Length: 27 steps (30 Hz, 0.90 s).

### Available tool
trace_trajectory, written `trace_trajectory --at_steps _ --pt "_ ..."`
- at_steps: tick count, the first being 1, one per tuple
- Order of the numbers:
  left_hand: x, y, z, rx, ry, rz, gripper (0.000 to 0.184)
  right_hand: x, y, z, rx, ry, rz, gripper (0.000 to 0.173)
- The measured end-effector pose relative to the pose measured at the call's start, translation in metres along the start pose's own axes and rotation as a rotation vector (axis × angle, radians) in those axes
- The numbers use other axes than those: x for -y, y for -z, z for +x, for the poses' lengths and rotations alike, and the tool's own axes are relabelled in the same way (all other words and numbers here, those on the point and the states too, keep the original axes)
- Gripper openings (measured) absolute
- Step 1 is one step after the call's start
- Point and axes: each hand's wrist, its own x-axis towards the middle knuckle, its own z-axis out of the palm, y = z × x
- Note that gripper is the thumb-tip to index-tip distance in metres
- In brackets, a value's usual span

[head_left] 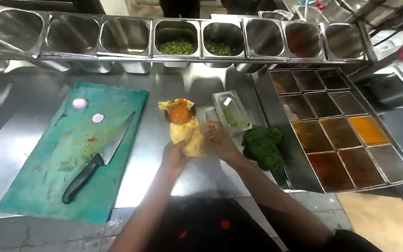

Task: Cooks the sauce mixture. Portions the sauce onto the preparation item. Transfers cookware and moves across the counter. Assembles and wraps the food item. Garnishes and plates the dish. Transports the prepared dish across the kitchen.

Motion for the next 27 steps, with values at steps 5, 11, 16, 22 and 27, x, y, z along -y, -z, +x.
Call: trace_trajectory --at_steps 5,11,16,22,27 --pt "-0.012 -0.010 -0.012 -0.066 0.042 -0.004 0.035 -0.022 0.004 -0.022 -0.090 0.786 -0.665 0.051" --pt "-0.021 -0.012 -0.018 -0.030 0.026 -0.032 0.036 -0.020 0.003 -0.003 -0.078 0.952 -0.640 0.023" --pt "-0.019 -0.004 -0.017 0.120 0.003 -0.045 0.031 -0.001 0.004 0.018 -0.004 0.745 -0.576 0.023" --pt "-0.023 -0.013 -0.015 -0.034 0.023 -0.024 0.027 0.007 0.007 0.024 0.105 0.815 -0.679 0.019" --pt "-0.029 -0.012 -0.015 0.036 0.082 -0.047 0.023 0.013 0.009 0.031 0.153 0.771 -0.714 0.016"
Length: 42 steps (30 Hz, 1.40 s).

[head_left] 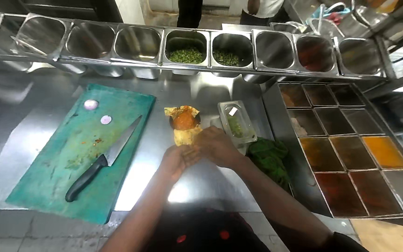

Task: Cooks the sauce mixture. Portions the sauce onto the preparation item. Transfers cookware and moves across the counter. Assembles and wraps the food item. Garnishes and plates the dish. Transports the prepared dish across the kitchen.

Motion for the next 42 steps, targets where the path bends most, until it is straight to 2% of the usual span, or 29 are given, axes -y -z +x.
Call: trace_trajectory --at_steps 2,6,11,14,18,20,24,26,28,29,31,32,38,40,42 --pt "-0.001 0.002 0.002 0.034 -0.005 0.015 0.023 -0.001 0.002 0.009 0.029 -0.039 0.010 0.016" --pt "-0.002 -0.003 0.005 -0.034 -0.015 0.062 0.023 -0.006 -0.003 0.019 -0.039 -0.025 -0.031 0.013" --pt "-0.005 -0.005 0.010 -0.119 0.050 0.070 0.035 -0.009 0.008 0.015 0.058 0.041 -0.048 0.024" --pt "-0.004 -0.003 0.013 -0.076 0.049 0.107 0.041 -0.015 0.008 0.017 0.046 0.037 -0.029 0.017" --pt "-0.001 -0.001 0.016 -0.075 0.008 0.051 0.033 -0.016 0.005 0.025 0.090 0.002 -0.056 0.017" --pt "-0.002 -0.002 0.017 -0.099 0.015 0.020 0.030 -0.018 0.000 0.026 0.044 0.004 -0.046 0.015" --pt "-0.001 -0.001 0.018 -0.072 0.025 -0.027 0.032 -0.021 -0.010 0.007 -0.204 0.017 0.102 0.019" --pt "0.001 0.000 0.016 -0.076 0.036 -0.047 0.032 -0.015 -0.013 -0.014 -0.264 -0.075 0.299 0.038" --pt "0.001 -0.001 0.016 -0.091 0.054 -0.076 0.032 -0.005 -0.020 -0.035 -0.205 -0.382 0.694 0.067" --pt "0.001 -0.001 0.017 -0.095 0.057 -0.085 0.032 -0.001 -0.026 -0.040 -0.199 -0.562 0.922 0.068" --pt "0.003 -0.001 0.018 -0.097 0.049 -0.079 0.032 0.009 -0.032 -0.043 -0.250 -0.813 1.233 0.050" --pt "0.004 -0.001 0.019 -0.098 0.038 -0.062 0.032 0.013 -0.033 -0.044 -0.277 -0.866 1.295 0.043" --pt "0.012 0.000 0.014 -0.057 -0.003 0.019 0.035 0.031 -0.013 -0.038 -0.290 -0.867 1.370 0.007" --pt "0.014 -0.001 0.013 -0.095 -0.010 0.002 0.033 0.034 -0.007 -0.037 -0.282 -0.856 1.411 0.009" --pt "0.013 -0.002 0.012 -0.123 -0.010 -0.019 0.033 0.032 -0.007 -0.038 -0.247 -0.755 1.337 0.023"
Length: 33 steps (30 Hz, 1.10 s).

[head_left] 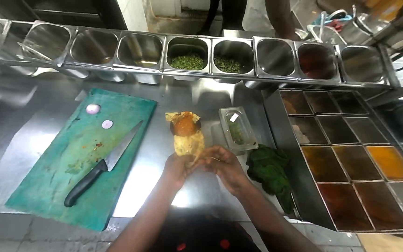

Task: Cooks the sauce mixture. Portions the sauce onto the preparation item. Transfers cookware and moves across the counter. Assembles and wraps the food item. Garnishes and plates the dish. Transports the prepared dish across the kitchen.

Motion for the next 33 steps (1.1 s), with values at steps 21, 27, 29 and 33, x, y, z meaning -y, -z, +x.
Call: trace_trajectory --at_steps 21,27,29,33 --pt "-0.006 0.003 -0.005 0.073 -0.005 0.129 0.022 0.005 -0.004 0.044 0.074 0.690 -1.444 0.018" --pt "-0.010 0.001 -0.002 0.032 0.020 0.118 0.026 0.017 -0.005 0.048 0.190 0.634 -1.495 0.017" --pt "-0.009 0.001 -0.002 0.046 0.031 0.112 0.026 0.019 -0.004 0.049 0.241 0.572 -1.523 0.019" --pt "-0.008 -0.001 -0.001 0.040 0.028 0.132 0.023 0.018 -0.002 0.054 0.223 0.598 -1.487 0.018"
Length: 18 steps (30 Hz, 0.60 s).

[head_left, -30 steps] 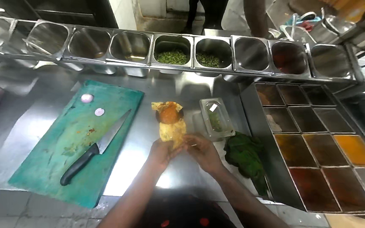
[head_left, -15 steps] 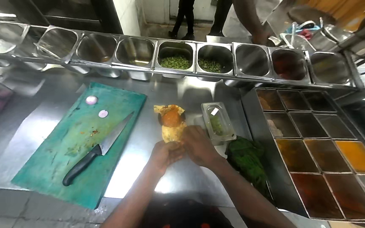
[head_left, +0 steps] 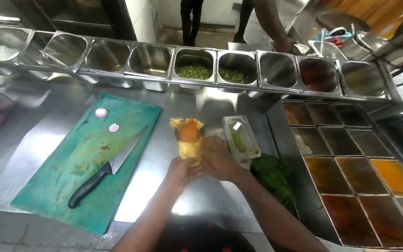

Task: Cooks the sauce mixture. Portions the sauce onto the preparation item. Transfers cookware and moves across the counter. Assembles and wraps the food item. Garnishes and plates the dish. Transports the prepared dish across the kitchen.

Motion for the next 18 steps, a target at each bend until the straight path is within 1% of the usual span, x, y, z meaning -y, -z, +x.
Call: trace_trajectory --at_steps 4,6,9,12,14,15,17,18 --pt "-0.004 -0.002 0.001 -0.041 0.025 -0.022 0.025 -0.006 -0.008 -0.001 -0.178 0.095 0.006 0.015" --pt "-0.006 -0.003 0.001 -0.068 0.045 -0.037 0.026 -0.009 -0.008 -0.004 -0.189 0.173 -0.008 0.018" --pt "-0.007 -0.001 0.004 -0.065 0.070 -0.041 0.030 -0.016 -0.003 -0.005 -0.133 0.237 -0.021 0.020" --pt "-0.004 0.007 0.004 0.033 0.063 0.017 0.036 -0.014 0.000 -0.001 -0.096 0.198 0.012 0.017" --pt "-0.003 0.010 0.002 0.106 0.037 0.046 0.036 -0.011 0.005 0.002 -0.028 0.108 0.035 0.018" --pt "-0.003 0.011 0.002 0.116 0.021 0.059 0.035 -0.011 0.007 0.004 0.013 0.060 0.060 0.021" --pt "-0.001 0.009 0.003 0.051 -0.009 0.071 0.032 -0.008 0.009 0.008 0.048 -0.011 0.133 0.024" --pt "-0.001 0.008 0.004 0.012 -0.017 0.074 0.032 -0.006 0.010 0.010 0.032 -0.019 0.149 0.026"
